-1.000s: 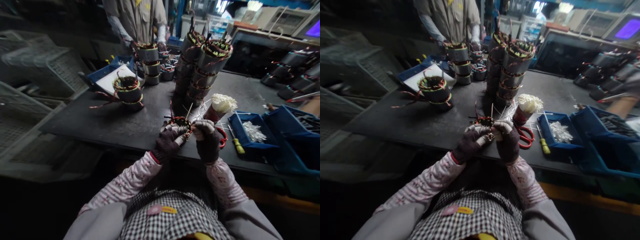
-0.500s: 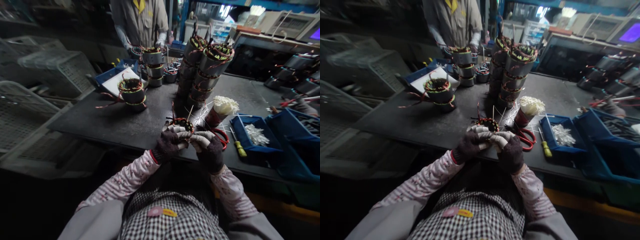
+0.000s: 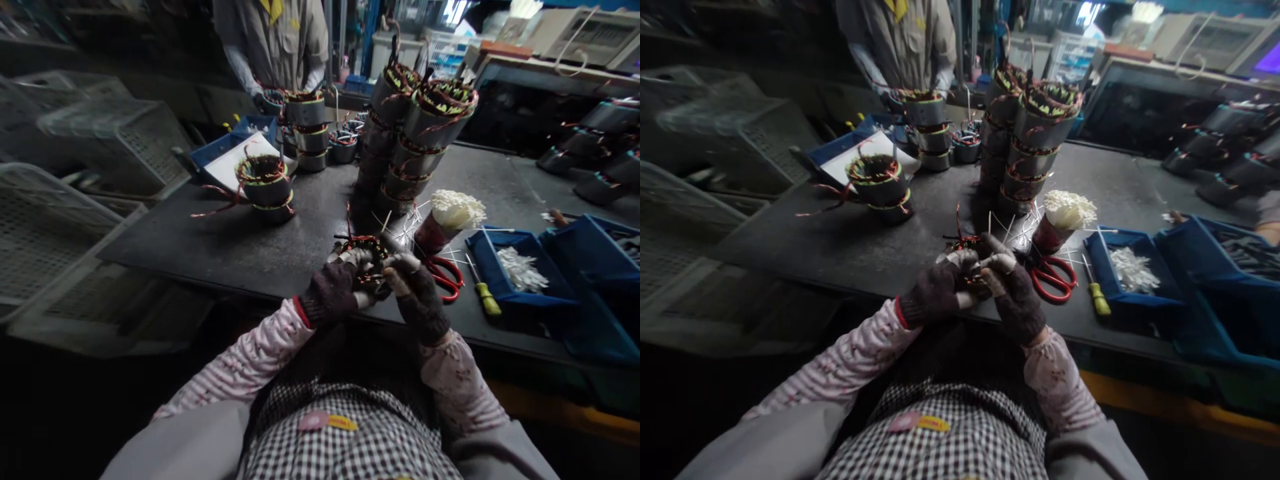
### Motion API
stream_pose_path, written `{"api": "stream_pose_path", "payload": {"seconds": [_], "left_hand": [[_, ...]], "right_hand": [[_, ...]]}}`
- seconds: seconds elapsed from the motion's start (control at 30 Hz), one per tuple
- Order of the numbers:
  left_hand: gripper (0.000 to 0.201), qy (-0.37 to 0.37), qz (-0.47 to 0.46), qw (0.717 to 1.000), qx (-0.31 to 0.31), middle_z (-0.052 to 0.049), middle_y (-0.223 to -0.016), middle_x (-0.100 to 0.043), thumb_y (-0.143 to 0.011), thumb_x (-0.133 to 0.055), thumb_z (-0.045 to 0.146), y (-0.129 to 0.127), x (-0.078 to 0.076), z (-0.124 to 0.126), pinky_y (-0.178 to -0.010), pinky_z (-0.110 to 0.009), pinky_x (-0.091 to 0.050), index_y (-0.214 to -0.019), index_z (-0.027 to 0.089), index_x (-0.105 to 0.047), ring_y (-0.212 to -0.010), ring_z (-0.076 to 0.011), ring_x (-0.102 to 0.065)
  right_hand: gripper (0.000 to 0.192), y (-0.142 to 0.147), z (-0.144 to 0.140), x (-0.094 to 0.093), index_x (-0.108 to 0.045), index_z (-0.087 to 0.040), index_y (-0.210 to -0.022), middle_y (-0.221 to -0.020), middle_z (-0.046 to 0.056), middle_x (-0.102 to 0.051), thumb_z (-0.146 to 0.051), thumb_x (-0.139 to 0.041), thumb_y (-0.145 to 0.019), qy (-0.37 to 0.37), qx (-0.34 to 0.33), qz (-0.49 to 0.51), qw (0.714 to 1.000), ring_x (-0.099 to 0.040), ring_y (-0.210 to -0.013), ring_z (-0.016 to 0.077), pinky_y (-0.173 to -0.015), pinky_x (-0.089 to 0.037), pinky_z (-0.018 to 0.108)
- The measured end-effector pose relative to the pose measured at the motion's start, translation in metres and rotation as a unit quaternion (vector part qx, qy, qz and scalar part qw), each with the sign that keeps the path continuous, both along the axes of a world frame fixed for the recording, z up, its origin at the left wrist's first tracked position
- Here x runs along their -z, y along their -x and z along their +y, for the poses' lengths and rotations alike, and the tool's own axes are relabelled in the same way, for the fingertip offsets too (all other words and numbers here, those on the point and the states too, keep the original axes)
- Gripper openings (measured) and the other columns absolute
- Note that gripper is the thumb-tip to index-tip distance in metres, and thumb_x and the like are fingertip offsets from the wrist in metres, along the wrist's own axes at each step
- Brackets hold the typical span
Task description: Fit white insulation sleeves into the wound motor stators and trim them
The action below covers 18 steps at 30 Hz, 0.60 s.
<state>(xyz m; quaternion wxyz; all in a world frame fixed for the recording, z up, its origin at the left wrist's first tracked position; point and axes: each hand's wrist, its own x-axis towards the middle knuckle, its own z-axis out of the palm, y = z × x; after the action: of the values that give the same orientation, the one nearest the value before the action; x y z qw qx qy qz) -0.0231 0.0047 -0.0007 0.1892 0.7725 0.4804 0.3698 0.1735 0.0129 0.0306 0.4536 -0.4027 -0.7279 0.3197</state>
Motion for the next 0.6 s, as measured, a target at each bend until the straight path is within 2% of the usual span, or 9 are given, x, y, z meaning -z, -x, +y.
{"api": "stream_pose_path", "payload": {"seconds": [0.03,0.1,0.2,0.27,0.33,0.4,0.47,0.53,0.6], "left_hand": [[0.058,-0.007,0.02,1.0,0.006,-0.012,-0.138,-0.074,-0.082,-0.085,0.038,0.0,0.003,-0.001,-0.113,-0.052,-0.057,-0.137,0.022,-0.071,-0.13,-0.0349,-0.069],[0.048,-0.041,0.044,0.998,0.01,-0.012,-0.133,-0.075,-0.086,-0.08,0.037,-0.001,0.012,-0.002,-0.115,-0.057,-0.056,-0.132,0.022,-0.072,-0.132,-0.0366,-0.067],[0.04,-0.084,0.035,0.996,0.008,-0.014,-0.124,-0.077,-0.095,-0.069,0.036,-0.005,0.027,-0.001,-0.115,-0.061,-0.055,-0.131,0.017,-0.068,-0.128,-0.0353,-0.07],[0.043,-0.096,0.037,0.995,0.002,-0.015,-0.124,-0.078,-0.096,-0.071,0.039,-0.007,0.032,0.0,-0.114,-0.061,-0.056,-0.132,0.015,-0.066,-0.127,-0.0356,-0.071],[0.046,-0.115,0.057,0.992,-0.018,-0.016,-0.125,-0.077,-0.096,-0.073,0.039,-0.008,0.032,-0.002,-0.112,-0.059,-0.057,-0.134,0.015,-0.066,-0.125,-0.0358,-0.072],[0.048,-0.139,0.084,0.986,-0.04,-0.017,-0.126,-0.077,-0.097,-0.074,0.038,-0.009,0.03,-0.004,-0.11,-0.058,-0.059,-0.137,0.013,-0.065,-0.122,-0.0365,-0.072],[0.048,-0.151,0.097,0.982,-0.053,-0.017,-0.126,-0.077,-0.096,-0.075,0.037,-0.01,0.027,-0.006,-0.108,-0.056,-0.059,-0.137,0.013,-0.065,-0.12,-0.0359,-0.073],[0.048,-0.152,0.093,0.983,-0.048,-0.016,-0.125,-0.077,-0.096,-0.076,0.036,-0.012,0.026,-0.008,-0.11,-0.055,-0.059,-0.137,0.015,-0.065,-0.12,-0.0347,-0.073],[0.044,-0.154,0.08,0.984,-0.027,-0.014,-0.124,-0.077,-0.097,-0.075,0.035,-0.015,0.029,-0.008,-0.111,-0.054,-0.058,-0.136,0.015,-0.066,-0.12,-0.0332,-0.072]], "right_hand": [[0.022,-0.001,-0.002,0.002,-0.073,-0.026,-0.109,-0.126,0.009,-0.078,-0.046,-0.064,-0.106,0.052,-0.029,0.02,0.998,-0.075,-0.109,0.0259,-0.1,-0.064,0.046],[0.026,-0.004,-0.006,0.004,-0.073,-0.027,-0.102,-0.125,0.008,-0.079,-0.052,-0.068,-0.103,0.125,-0.056,0.073,0.988,-0.075,-0.112,0.0276,-0.102,-0.064,0.046],[0.032,-0.005,-0.005,0.006,-0.071,-0.025,-0.095,-0.114,0.007,-0.08,-0.057,-0.073,-0.099,0.162,-0.029,0.138,0.977,-0.075,-0.106,0.0254,-0.097,-0.064,0.042],[0.035,-0.004,-0.002,0.005,-0.068,-0.025,-0.095,-0.096,0.004,-0.077,-0.06,-0.072,-0.097,0.202,-0.015,0.136,0.97,-0.073,-0.086,0.0209,-0.077,-0.063,0.034],[0.036,-0.003,-0.003,0.004,-0.066,-0.025,-0.096,-0.079,0.0,-0.069,-0.061,-0.068,-0.099,0.263,-0.03,0.08,0.961,-0.063,-0.063,0.0163,-0.055,-0.053,0.028],[0.033,-0.005,-0.013,0.002,-0.065,-0.025,-0.094,-0.071,-0.002,-0.063,-0.057,-0.066,-0.1,0.27,-0.034,0.003,0.962,-0.057,-0.058,0.0149,-0.053,-0.048,0.027],[0.03,-0.01,-0.029,0.001,-0.066,-0.024,-0.091,-0.073,-0.001,-0.064,-0.052,-0.067,-0.1,0.234,-0.013,-0.04,0.971,-0.059,-0.066,0.0161,-0.063,-0.052,0.029],[0.027,-0.015,-0.044,-0.003,-0.067,-0.024,-0.091,-0.076,0.0,-0.065,-0.049,-0.068,-0.098,0.229,0.012,-0.018,0.973,-0.06,-0.07,0.0165,-0.066,-0.053,0.029],[0.024,-0.013,-0.046,-0.01,-0.067,-0.024,-0.092,-0.072,-0.002,-0.062,-0.048,-0.069,-0.098,0.244,0.036,0.044,0.968,-0.056,-0.062,0.0147,-0.059,-0.05,0.028]]}}
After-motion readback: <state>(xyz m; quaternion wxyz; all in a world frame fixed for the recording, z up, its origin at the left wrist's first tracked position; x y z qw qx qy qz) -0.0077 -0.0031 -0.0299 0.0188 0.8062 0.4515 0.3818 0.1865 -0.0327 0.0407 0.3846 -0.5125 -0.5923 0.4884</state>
